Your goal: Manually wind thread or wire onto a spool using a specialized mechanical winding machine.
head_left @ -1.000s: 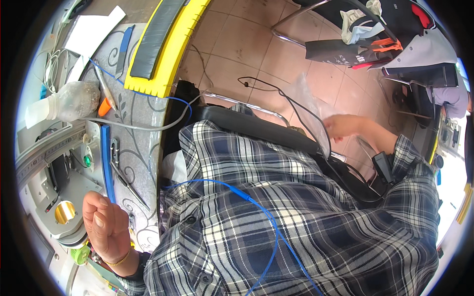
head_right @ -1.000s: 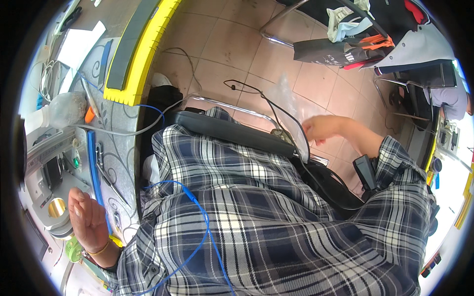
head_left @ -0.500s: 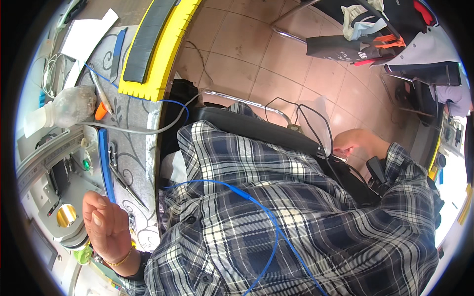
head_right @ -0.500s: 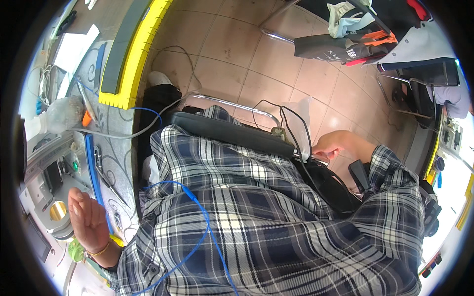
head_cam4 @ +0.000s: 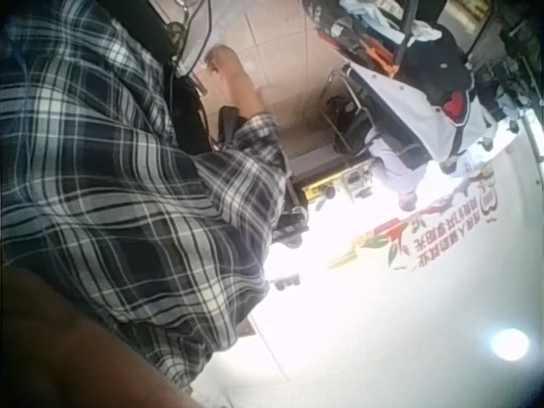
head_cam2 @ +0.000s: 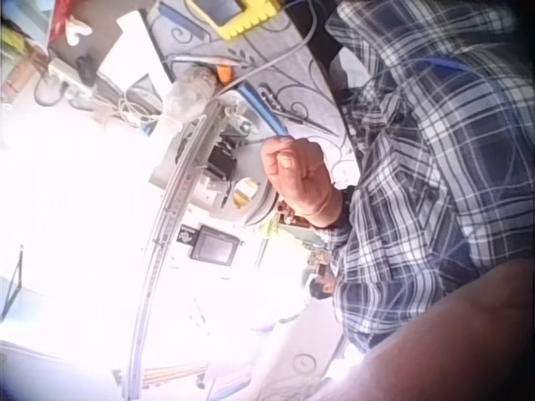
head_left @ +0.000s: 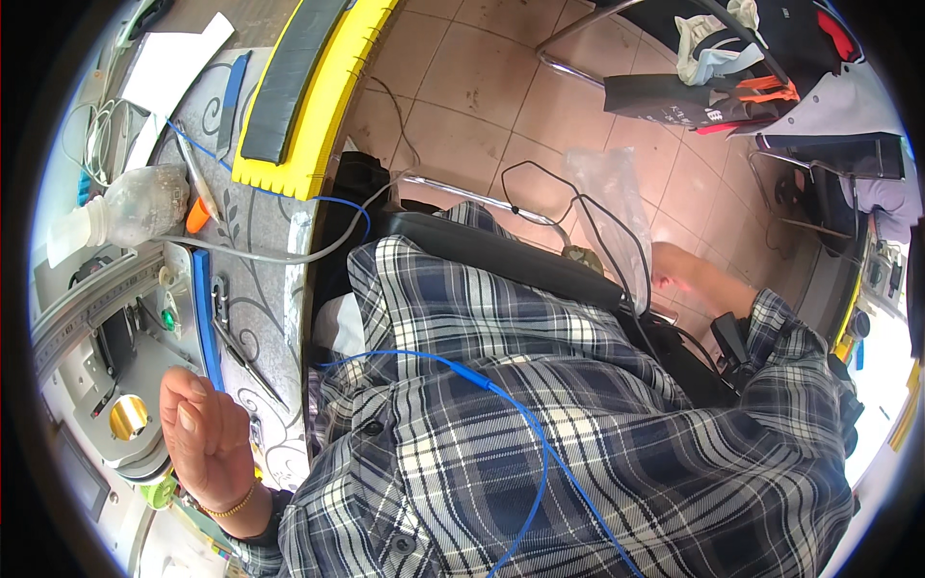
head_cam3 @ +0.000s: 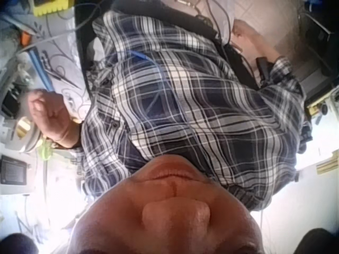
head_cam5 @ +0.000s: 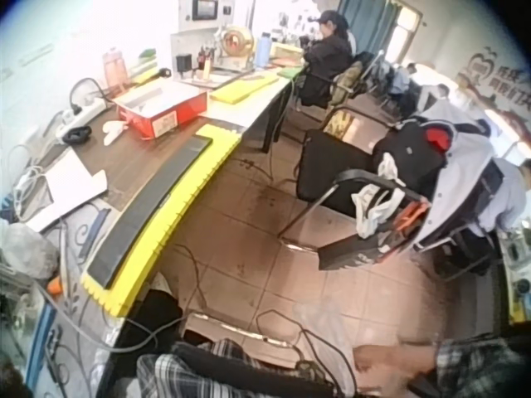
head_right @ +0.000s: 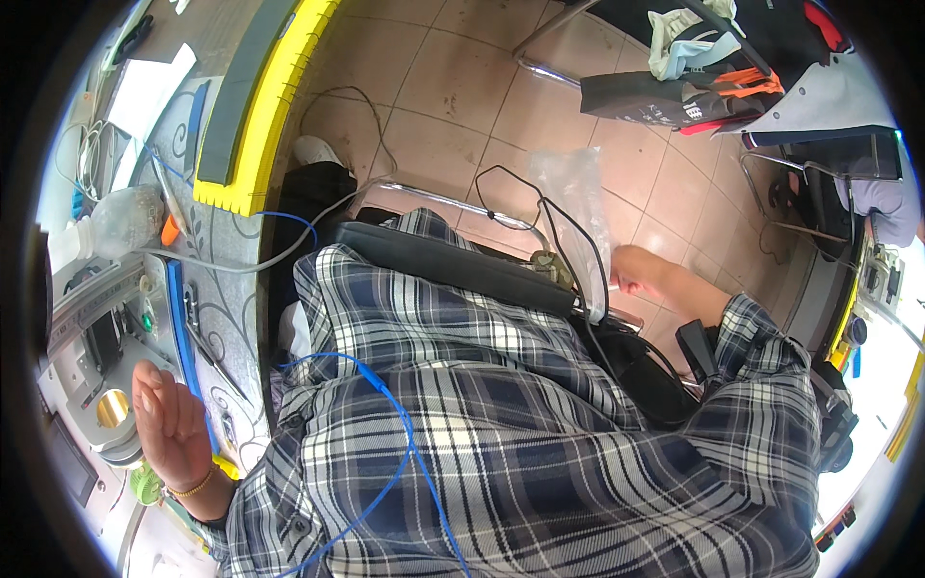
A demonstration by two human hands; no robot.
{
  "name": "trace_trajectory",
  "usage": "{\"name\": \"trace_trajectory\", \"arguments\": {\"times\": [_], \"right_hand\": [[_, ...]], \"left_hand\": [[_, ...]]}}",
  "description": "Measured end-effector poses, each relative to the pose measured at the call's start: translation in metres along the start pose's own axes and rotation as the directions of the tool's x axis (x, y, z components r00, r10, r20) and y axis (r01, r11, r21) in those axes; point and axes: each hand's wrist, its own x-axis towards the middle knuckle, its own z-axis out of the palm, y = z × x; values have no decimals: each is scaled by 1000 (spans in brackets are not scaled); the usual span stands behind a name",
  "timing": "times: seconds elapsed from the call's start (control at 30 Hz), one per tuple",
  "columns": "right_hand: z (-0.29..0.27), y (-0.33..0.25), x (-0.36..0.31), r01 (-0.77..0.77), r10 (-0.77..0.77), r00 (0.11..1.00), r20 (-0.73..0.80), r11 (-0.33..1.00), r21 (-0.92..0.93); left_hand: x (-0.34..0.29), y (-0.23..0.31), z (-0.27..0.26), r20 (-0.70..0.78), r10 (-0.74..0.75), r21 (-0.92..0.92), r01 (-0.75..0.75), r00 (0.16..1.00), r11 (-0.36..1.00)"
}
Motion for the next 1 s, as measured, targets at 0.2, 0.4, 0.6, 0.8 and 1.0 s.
{"name": "trace_trajectory", "arguments": {"times": [0.2, 0.4, 0.6, 0.8, 1.0], "right_hand": [[-14, -21, -5, 291, -180, 957, -229, 555, 779], [-10, -69, -48, 470, -474, 855, -211, 534, 703], [-36, -67, -53, 412, -375, 911, -170, 836, 362], [-28, -118, -184, 110, -311, 950, 13, 296, -949], [72, -284, -349, 648, -886, 438, 148, 198, -736]], "left_hand": [[2, -5, -15, -9, -4, -55, 3, 1000, 998], [4, -1, -13, 91, 21, -52, -16, 996, 999], [-15, -1, -13, -26, 56, -45, -57, 998, 997], [-37, 11, -24, -51, -16, -75, 12, 999, 997], [-57, 5, -39, -131, -52, -126, 35, 990, 991]]}}
